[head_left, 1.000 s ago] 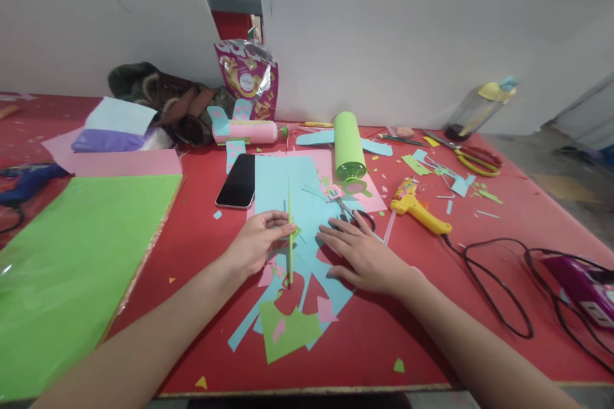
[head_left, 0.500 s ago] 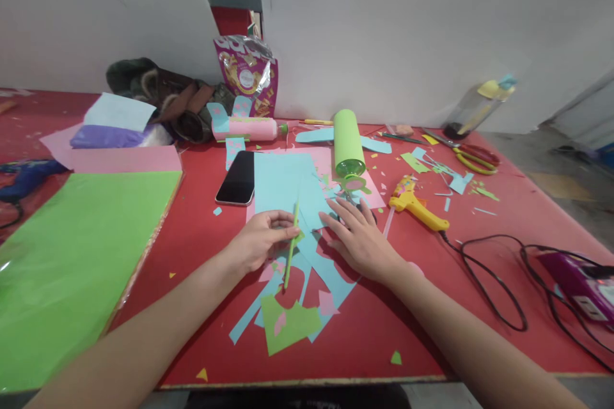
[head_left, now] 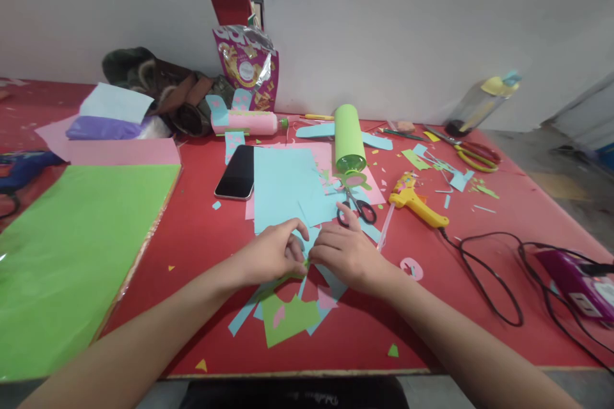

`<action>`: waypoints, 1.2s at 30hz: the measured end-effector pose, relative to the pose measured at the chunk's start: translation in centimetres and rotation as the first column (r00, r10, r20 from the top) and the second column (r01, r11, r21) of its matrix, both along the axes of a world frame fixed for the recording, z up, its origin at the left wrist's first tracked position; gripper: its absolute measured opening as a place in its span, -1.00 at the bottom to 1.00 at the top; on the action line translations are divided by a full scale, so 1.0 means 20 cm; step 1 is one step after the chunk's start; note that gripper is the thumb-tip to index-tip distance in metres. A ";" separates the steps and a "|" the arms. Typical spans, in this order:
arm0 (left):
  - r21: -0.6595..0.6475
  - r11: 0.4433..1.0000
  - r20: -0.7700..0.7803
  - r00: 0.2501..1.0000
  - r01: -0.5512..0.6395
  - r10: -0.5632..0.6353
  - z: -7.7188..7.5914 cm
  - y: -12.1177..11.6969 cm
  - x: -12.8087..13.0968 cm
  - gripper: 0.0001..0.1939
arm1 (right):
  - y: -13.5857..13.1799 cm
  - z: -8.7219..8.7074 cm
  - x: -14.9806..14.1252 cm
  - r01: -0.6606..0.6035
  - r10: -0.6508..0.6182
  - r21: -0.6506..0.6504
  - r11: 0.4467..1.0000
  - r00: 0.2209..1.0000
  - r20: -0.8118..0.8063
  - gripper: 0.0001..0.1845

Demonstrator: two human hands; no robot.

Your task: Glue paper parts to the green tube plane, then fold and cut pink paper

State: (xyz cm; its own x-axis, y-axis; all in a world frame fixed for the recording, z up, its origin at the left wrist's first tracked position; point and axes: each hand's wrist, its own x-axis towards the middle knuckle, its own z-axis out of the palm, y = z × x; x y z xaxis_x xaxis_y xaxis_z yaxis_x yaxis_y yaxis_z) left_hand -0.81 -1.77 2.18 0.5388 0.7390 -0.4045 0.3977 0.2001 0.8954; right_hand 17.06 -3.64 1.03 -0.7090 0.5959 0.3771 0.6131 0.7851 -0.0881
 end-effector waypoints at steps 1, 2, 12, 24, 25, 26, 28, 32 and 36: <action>0.027 1.000 -0.016 1.000 0.010 -0.010 0.00 -0.01 0.00 -0.65 | 0.00 0.00 -0.01 -0.008 0.008 -0.005 1.000 1.000 0.001 -0.66; 0.057 0.998 -0.036 0.999 0.022 -0.020 0.01 -0.01 0.00 -0.65 | -0.01 -0.01 -0.02 -0.016 0.016 -0.007 1.000 1.000 0.002 -0.67; 0.297 0.946 -0.178 0.981 0.127 -0.075 0.02 -0.03 0.01 -0.80 | -0.01 -0.04 -0.04 0.014 -0.014 0.043 0.999 1.000 -0.008 -0.71; 0.736 0.413 -0.529 0.837 0.536 -0.144 0.13 -0.07 -0.01 -0.88 | 0.07 -0.01 0.07 0.294 -0.320 -0.158 0.943 0.931 -0.174 -0.81; 0.626 0.467 -0.595 0.770 0.625 -0.233 0.14 -0.08 -0.01 -0.90 | 0.08 -0.01 0.08 0.307 -0.337 -0.176 0.935 0.924 -0.181 -0.81; 0.520 0.514 -0.632 0.712 0.682 -0.306 0.15 -0.09 -0.01 -0.92 | 0.08 -0.01 0.09 0.318 -0.352 -0.189 0.929 0.916 -0.190 -0.81; 0.417 0.560 -0.640 0.669 0.716 -0.379 0.15 -0.11 0.01 -0.93 | 0.09 -0.01 0.10 0.335 -0.377 -0.209 0.919 0.902 -0.211 -0.82; 0.351 0.600 -0.619 0.659 0.719 -0.427 0.14 -0.14 0.03 -0.81 | 0.10 -0.01 0.13 0.355 -0.405 -0.228 0.907 0.886 -0.228 -0.84; 0.315 0.614 -0.626 0.644 0.724 -0.439 0.14 -0.16 0.04 -0.75 | 0.10 -0.01 0.14 0.362 -0.413 -0.233 0.903 0.880 -0.233 -0.83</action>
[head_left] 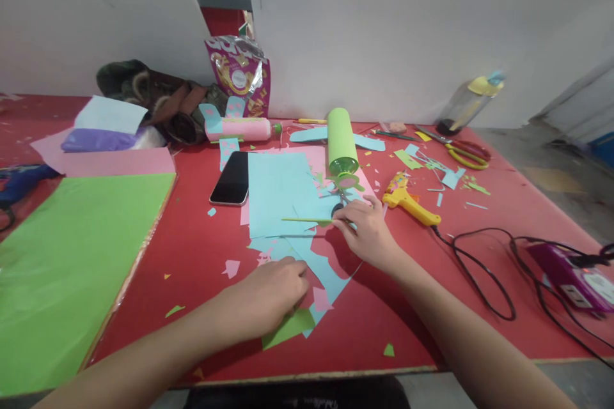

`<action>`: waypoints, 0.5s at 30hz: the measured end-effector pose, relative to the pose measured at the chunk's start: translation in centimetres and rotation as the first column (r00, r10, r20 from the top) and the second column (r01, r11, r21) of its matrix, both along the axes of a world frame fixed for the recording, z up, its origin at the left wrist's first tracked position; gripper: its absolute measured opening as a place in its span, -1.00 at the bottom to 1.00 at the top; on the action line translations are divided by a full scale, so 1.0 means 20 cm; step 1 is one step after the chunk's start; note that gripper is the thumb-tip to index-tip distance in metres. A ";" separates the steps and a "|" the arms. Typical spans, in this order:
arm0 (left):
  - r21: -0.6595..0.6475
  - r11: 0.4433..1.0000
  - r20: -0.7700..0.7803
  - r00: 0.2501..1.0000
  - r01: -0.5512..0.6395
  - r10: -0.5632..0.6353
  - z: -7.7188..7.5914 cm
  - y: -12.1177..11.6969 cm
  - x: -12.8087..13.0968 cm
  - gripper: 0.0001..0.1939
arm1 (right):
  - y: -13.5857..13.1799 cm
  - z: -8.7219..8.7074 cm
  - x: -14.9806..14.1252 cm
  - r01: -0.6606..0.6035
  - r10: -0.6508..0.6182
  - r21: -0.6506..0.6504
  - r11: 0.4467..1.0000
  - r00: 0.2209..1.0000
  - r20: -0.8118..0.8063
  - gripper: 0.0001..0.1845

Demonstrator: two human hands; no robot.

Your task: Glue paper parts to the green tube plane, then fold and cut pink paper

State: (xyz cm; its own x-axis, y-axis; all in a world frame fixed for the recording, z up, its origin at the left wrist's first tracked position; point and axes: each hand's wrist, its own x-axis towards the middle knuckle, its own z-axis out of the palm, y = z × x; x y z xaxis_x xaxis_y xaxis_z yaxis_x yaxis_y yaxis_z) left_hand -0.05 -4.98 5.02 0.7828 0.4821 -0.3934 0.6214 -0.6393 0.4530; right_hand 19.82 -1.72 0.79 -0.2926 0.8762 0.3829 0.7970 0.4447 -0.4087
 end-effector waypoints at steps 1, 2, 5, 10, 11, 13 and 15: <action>0.000 1.000 0.014 1.000 -0.001 0.001 0.00 0.00 0.00 -0.76 | 0.00 0.00 0.00 0.004 -0.004 0.001 1.000 1.000 0.003 -0.83; 0.000 1.000 0.034 0.999 -0.002 0.002 0.00 -0.01 0.00 -0.77 | 0.00 0.00 0.00 0.008 -0.008 0.001 1.000 1.000 0.006 -0.82; -0.022 0.999 0.117 0.992 -0.048 0.050 -0.02 0.01 -0.01 -0.81 | 0.00 -0.01 0.01 0.023 -0.023 -0.004 1.000 1.000 0.006 -0.83; -0.145 0.950 0.151 0.942 -0.277 0.298 -0.07 0.14 -0.02 -0.83 | 0.02 0.03 0.03 0.077 -0.083 -0.096 0.992 0.995 -0.053 -0.82; -0.111 0.938 0.185 0.921 -0.328 0.344 -0.09 0.18 -0.02 -0.86 | 0.02 0.04 0.03 0.084 -0.092 -0.116 0.990 0.994 -0.066 -0.81; -0.013 0.909 0.228 0.884 -0.416 0.408 -0.13 0.26 0.00 -0.90 | 0.03 0.06 0.04 0.087 -0.100 -0.135 0.987 0.991 -0.091 -0.80; 0.078 0.890 0.303 0.861 -0.450 0.409 -0.17 0.32 0.03 -0.91 | 0.03 0.07 0.04 0.085 -0.101 -0.142 0.986 0.989 -0.111 -0.79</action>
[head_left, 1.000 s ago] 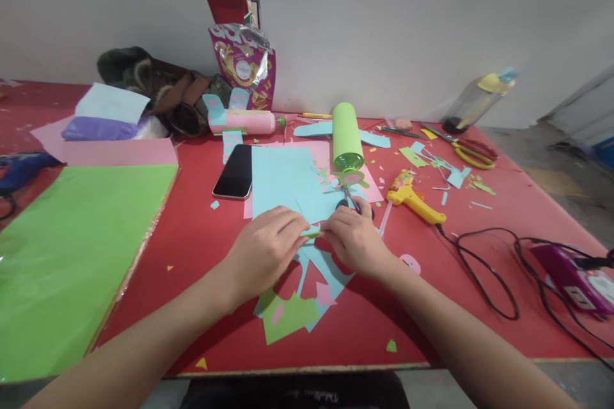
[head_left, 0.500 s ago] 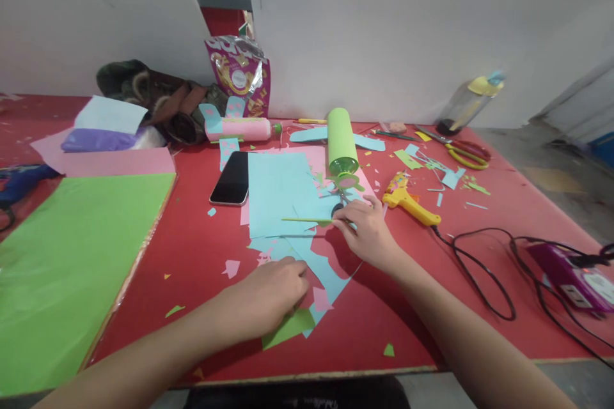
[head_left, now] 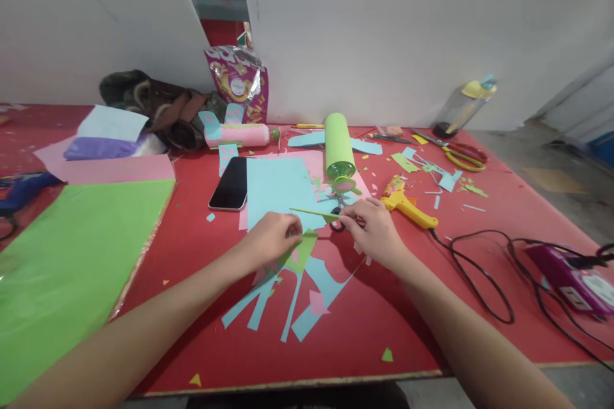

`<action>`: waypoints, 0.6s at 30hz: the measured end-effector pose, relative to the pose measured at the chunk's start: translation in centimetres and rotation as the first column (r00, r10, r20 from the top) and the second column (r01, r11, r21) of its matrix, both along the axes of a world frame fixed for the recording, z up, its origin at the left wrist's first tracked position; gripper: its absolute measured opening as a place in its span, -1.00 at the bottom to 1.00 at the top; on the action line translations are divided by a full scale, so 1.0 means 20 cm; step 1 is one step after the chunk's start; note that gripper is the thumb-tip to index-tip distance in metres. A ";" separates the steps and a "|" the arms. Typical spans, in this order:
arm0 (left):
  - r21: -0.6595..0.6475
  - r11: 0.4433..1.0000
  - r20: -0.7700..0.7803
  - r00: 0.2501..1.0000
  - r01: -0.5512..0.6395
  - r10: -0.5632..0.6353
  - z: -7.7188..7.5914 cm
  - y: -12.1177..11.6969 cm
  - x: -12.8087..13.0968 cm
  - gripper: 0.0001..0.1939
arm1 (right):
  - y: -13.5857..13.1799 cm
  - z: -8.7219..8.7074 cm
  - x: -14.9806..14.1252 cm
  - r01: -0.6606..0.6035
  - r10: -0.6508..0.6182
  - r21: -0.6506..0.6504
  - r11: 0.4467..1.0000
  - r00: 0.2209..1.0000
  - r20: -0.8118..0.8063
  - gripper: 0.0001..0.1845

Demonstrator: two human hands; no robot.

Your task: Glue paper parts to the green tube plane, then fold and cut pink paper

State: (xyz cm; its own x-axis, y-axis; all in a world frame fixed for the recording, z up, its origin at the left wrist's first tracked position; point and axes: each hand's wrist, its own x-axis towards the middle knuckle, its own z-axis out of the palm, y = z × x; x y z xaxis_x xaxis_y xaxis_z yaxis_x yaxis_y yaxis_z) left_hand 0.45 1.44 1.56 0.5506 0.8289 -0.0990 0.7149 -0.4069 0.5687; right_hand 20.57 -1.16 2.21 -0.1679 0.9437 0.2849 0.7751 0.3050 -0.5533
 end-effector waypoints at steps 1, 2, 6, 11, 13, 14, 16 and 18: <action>0.041 0.999 0.013 1.000 -0.023 0.023 -0.02 0.03 0.01 -0.92 | 0.00 0.00 0.00 0.001 -0.001 -0.006 1.000 1.000 -0.007 -0.80; 0.069 0.997 0.028 0.999 -0.040 0.038 -0.03 0.05 0.02 -0.88 | 0.00 0.00 0.00 0.002 -0.003 -0.015 1.000 1.000 -0.013 -0.80; 0.162 0.967 0.169 0.971 -0.195 0.167 0.01 0.10 0.00 -0.70 | 0.00 -0.02 0.00 -0.001 0.001 -0.050 0.999 1.000 -0.010 -0.82; 0.205 0.978 0.195 0.978 0.026 -0.067 0.13 0.08 -0.04 -0.80 | -0.01 -0.05 -0.03 -0.102 0.105 -0.057 0.993 0.993 0.046 -0.84; 0.174 0.966 0.111 0.971 0.190 -0.211 0.14 0.07 -0.03 -0.82 | -0.02 -0.05 -0.06 -0.149 0.153 -0.068 0.987 0.986 0.064 -0.85; 0.154 0.960 0.075 0.966 0.234 -0.248 0.14 0.06 -0.03 -0.81 | -0.02 -0.05 -0.08 -0.162 0.167 -0.078 0.984 0.983 0.075 -0.85; 0.114 0.953 0.022 0.959 0.279 -0.283 0.12 0.04 -0.02 -0.81 | -0.02 -0.04 -0.10 -0.170 0.179 -0.101 0.980 0.979 0.094 -0.86; 0.093 0.950 -0.016 0.955 0.298 -0.297 0.09 0.04 -0.02 -0.82 | -0.02 -0.04 -0.12 -0.176 0.189 -0.125 0.976 0.977 0.103 -0.86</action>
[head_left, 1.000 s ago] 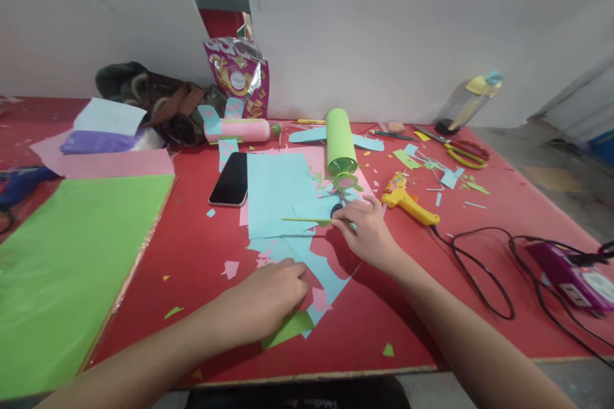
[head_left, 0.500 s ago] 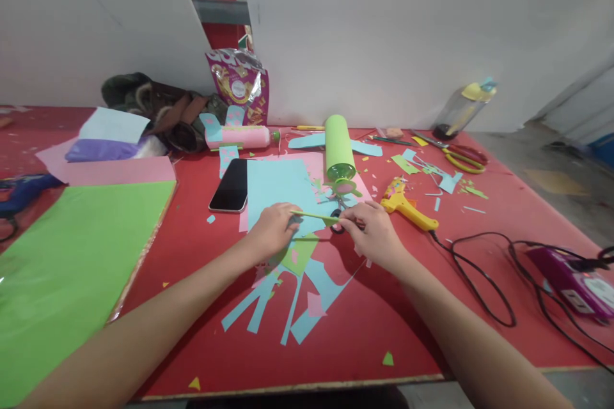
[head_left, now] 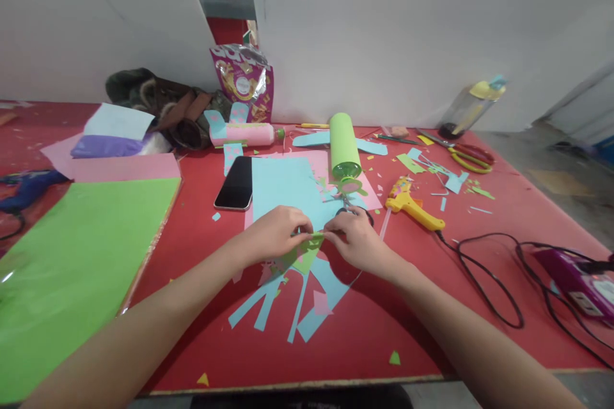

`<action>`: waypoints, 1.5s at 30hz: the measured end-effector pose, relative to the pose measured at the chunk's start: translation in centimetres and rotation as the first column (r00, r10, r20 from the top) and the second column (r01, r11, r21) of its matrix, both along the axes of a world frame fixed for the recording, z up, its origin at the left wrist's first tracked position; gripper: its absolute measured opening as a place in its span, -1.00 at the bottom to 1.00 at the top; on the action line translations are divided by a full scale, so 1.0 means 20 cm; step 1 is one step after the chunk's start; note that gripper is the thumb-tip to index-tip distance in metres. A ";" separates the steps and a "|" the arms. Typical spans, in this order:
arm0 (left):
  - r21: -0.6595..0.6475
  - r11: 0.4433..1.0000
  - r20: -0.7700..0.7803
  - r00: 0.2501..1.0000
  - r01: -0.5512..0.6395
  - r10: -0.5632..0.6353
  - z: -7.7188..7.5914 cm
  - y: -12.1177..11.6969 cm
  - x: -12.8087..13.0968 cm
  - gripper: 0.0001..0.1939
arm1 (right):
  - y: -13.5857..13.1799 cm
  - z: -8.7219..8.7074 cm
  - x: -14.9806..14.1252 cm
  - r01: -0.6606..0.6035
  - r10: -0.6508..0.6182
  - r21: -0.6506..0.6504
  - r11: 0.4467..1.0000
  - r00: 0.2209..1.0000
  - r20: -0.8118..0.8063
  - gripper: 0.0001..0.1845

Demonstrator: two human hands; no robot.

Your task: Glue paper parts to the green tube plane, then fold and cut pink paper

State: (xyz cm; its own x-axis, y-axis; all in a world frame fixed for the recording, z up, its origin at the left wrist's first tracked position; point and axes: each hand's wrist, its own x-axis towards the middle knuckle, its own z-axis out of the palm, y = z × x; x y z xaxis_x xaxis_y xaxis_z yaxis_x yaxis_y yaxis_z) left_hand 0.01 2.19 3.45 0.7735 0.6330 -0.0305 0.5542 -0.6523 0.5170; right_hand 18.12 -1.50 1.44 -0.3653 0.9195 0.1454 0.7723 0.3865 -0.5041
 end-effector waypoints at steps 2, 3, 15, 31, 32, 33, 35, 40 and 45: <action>0.009 1.000 -0.029 1.000 0.006 -0.006 -0.02 0.00 0.00 -0.82 | 0.01 0.00 -0.02 -0.013 0.014 -0.024 1.000 1.000 0.010 -0.85; 0.018 1.000 -0.043 0.999 0.005 -0.004 -0.03 -0.01 0.00 -0.81 | 0.01 0.00 -0.02 -0.017 0.018 -0.031 0.999 1.000 0.018 -0.85; 0.101 0.978 -0.083 0.979 -0.180 0.188 -0.13 -0.05 0.00 -0.79 | 0.02 -0.06 -0.07 -0.005 -0.004 0.069 0.998 0.991 0.137 -0.83; 0.147 0.952 -0.082 0.956 -0.269 0.283 -0.14 -0.14 0.03 -0.75 | -0.02 -0.11 -0.05 -0.140 0.082 0.159 0.977 0.943 0.321 -0.77; 0.143 0.952 -0.086 0.955 -0.271 0.285 -0.13 -0.14 0.04 -0.76 | -0.02 -0.11 -0.05 -0.146 0.084 0.166 0.975 0.939 0.334 -0.77; 0.140 0.951 -0.089 0.953 -0.276 0.289 -0.13 -0.14 0.04 -0.77 | -0.03 -0.11 -0.06 -0.151 0.085 0.173 0.973 0.935 0.344 -0.77; 0.135 0.951 -0.095 0.952 -0.277 0.291 -0.14 -0.15 0.04 -0.78 | -0.04 -0.12 -0.06 -0.158 0.083 0.187 0.970 0.930 0.357 -0.78; 0.162 0.945 -0.096 0.949 -0.285 0.302 -0.14 -0.16 0.05 -0.77 | -0.05 -0.13 -0.07 -0.160 0.052 0.245 0.956 0.916 0.397 -0.80; 0.168 0.933 -0.078 0.939 -0.319 0.335 -0.13 -0.17 0.05 -0.76 | -0.05 -0.13 -0.08 -0.161 0.033 0.301 0.940 0.920 0.390 -0.79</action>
